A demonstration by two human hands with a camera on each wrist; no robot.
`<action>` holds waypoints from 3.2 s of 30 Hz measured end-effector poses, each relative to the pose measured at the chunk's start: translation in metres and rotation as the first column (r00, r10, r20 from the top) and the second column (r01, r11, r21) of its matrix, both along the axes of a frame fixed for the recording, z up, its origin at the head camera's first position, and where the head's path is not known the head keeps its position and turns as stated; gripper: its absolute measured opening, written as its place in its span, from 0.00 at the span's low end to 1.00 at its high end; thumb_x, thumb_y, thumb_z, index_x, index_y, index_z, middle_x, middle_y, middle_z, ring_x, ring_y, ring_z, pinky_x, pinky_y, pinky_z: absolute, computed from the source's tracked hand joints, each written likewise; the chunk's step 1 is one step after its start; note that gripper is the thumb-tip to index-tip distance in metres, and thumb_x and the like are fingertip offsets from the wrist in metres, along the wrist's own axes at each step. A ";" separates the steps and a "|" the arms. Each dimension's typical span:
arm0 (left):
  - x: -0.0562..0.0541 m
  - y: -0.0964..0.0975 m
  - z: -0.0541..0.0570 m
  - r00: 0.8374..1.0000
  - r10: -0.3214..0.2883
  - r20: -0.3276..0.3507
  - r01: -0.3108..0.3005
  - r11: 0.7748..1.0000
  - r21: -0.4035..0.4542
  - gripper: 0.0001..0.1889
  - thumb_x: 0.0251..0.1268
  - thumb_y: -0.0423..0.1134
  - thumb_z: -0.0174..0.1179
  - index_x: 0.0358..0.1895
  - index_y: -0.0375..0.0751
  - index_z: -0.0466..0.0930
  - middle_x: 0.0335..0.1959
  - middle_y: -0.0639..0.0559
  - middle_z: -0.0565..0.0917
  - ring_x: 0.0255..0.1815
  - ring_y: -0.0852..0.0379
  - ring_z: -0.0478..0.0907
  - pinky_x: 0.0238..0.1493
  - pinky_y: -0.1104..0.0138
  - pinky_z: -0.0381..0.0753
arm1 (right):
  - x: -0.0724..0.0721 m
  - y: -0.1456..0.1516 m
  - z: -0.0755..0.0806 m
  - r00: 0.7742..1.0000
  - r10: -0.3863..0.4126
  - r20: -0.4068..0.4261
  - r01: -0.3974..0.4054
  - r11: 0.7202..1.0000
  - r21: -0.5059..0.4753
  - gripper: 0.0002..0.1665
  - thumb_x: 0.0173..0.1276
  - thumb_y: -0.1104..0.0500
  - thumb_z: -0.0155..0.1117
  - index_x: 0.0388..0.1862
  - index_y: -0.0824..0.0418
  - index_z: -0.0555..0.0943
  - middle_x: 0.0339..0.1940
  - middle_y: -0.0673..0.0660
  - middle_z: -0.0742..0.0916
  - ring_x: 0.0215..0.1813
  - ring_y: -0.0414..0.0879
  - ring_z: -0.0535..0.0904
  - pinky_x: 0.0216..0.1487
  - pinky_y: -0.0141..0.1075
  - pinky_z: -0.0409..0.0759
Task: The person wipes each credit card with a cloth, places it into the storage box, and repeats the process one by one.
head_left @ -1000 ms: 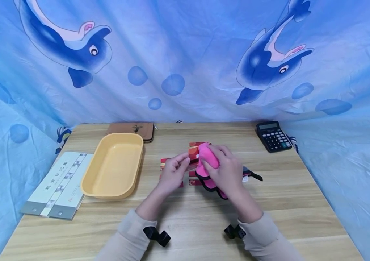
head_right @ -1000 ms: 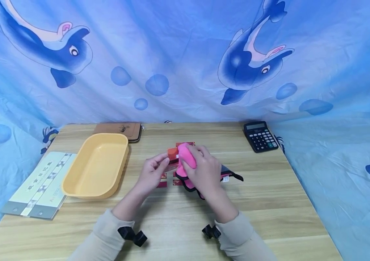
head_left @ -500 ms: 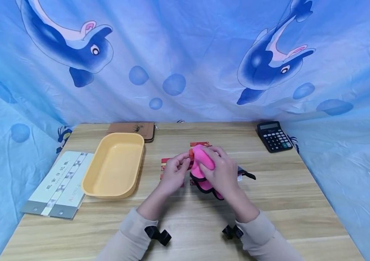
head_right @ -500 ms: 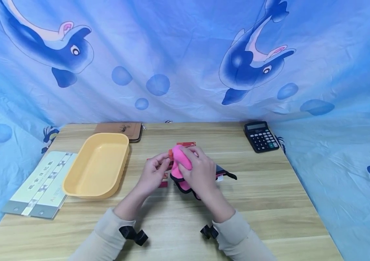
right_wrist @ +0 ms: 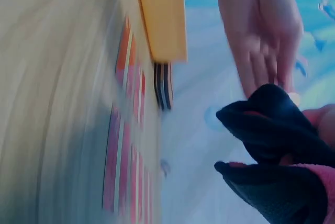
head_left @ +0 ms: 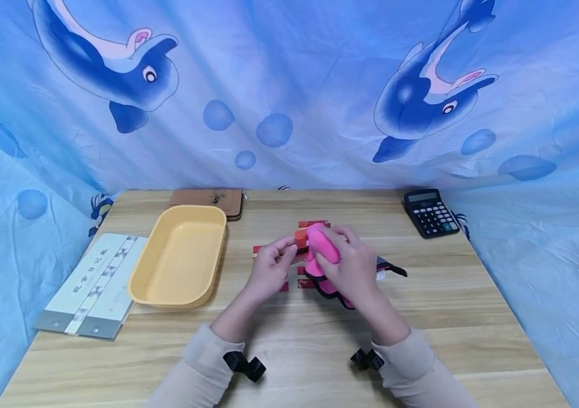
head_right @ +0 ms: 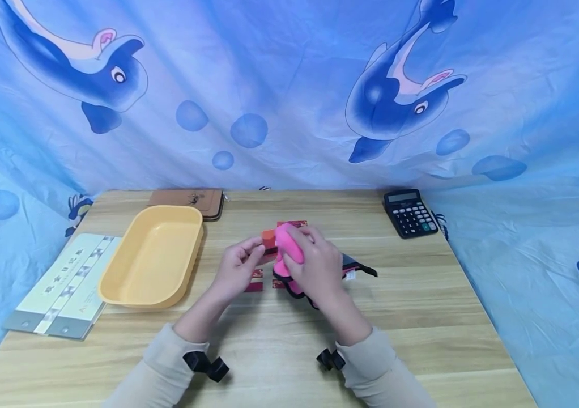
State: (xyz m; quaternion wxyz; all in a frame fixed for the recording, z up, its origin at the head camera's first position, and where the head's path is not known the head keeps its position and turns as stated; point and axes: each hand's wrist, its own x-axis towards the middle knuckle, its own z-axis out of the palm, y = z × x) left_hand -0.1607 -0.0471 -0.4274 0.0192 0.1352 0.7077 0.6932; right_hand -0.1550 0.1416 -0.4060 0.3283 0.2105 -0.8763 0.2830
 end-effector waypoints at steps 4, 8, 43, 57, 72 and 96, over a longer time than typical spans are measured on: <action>0.001 0.002 -0.001 1.000 -0.004 -0.006 0.004 0.999 -0.036 0.19 0.78 0.29 0.48 0.67 0.34 0.76 0.39 0.42 0.87 0.24 0.62 0.76 0.23 0.75 0.76 | 0.006 -0.015 0.003 0.994 0.096 -0.051 -0.096 0.995 0.014 0.26 0.55 0.56 0.81 0.54 0.59 0.87 0.45 0.60 0.87 0.31 0.51 0.85 0.21 0.37 0.79; 0.003 0.000 0.001 0.999 0.021 -0.028 -0.022 0.999 -0.038 0.17 0.77 0.27 0.49 0.64 0.31 0.78 0.41 0.41 0.87 0.31 0.62 0.81 0.31 0.76 0.81 | 0.007 -0.017 0.003 0.996 0.064 -0.060 -0.065 0.998 -0.004 0.26 0.53 0.57 0.82 0.53 0.57 0.88 0.44 0.59 0.87 0.31 0.51 0.85 0.21 0.38 0.79; -0.054 -0.148 0.032 0.869 0.447 0.211 -0.484 0.857 0.178 0.22 0.79 0.31 0.50 0.70 0.26 0.68 0.63 0.27 0.76 0.35 0.61 0.88 0.43 0.68 0.88 | -0.009 0.058 -0.025 0.984 -0.143 0.111 0.154 0.984 -0.095 0.32 0.55 0.50 0.82 0.59 0.56 0.86 0.47 0.60 0.88 0.43 0.55 0.86 0.36 0.49 0.85; -0.056 -0.205 0.002 0.827 0.485 0.285 -0.507 0.862 0.003 0.24 0.81 0.29 0.43 0.75 0.31 0.62 0.70 0.26 0.68 0.36 0.63 0.86 0.48 0.67 0.87 | -0.010 0.062 -0.034 0.976 -0.144 0.166 0.163 0.981 -0.109 0.31 0.56 0.51 0.82 0.59 0.57 0.85 0.47 0.61 0.88 0.44 0.57 0.86 0.37 0.51 0.84; -0.060 -0.215 -0.029 0.864 0.367 0.345 -0.324 0.929 -0.179 0.27 0.77 0.23 0.45 0.76 0.24 0.56 0.60 0.26 0.73 0.32 0.69 0.83 0.43 0.72 0.87 | -0.011 0.062 -0.037 0.979 -0.133 0.154 0.151 0.982 -0.115 0.31 0.55 0.52 0.82 0.57 0.60 0.86 0.47 0.62 0.89 0.44 0.58 0.86 0.35 0.51 0.84; -0.062 -0.207 -0.013 0.908 0.385 0.167 -0.329 0.900 -0.286 0.27 0.79 0.32 0.49 0.76 0.28 0.58 0.74 0.31 0.65 0.76 0.39 0.61 0.77 0.52 0.61 | -0.011 0.067 -0.036 0.979 -0.124 0.160 0.144 0.982 -0.121 0.31 0.54 0.52 0.83 0.56 0.62 0.86 0.47 0.63 0.89 0.43 0.58 0.86 0.34 0.50 0.84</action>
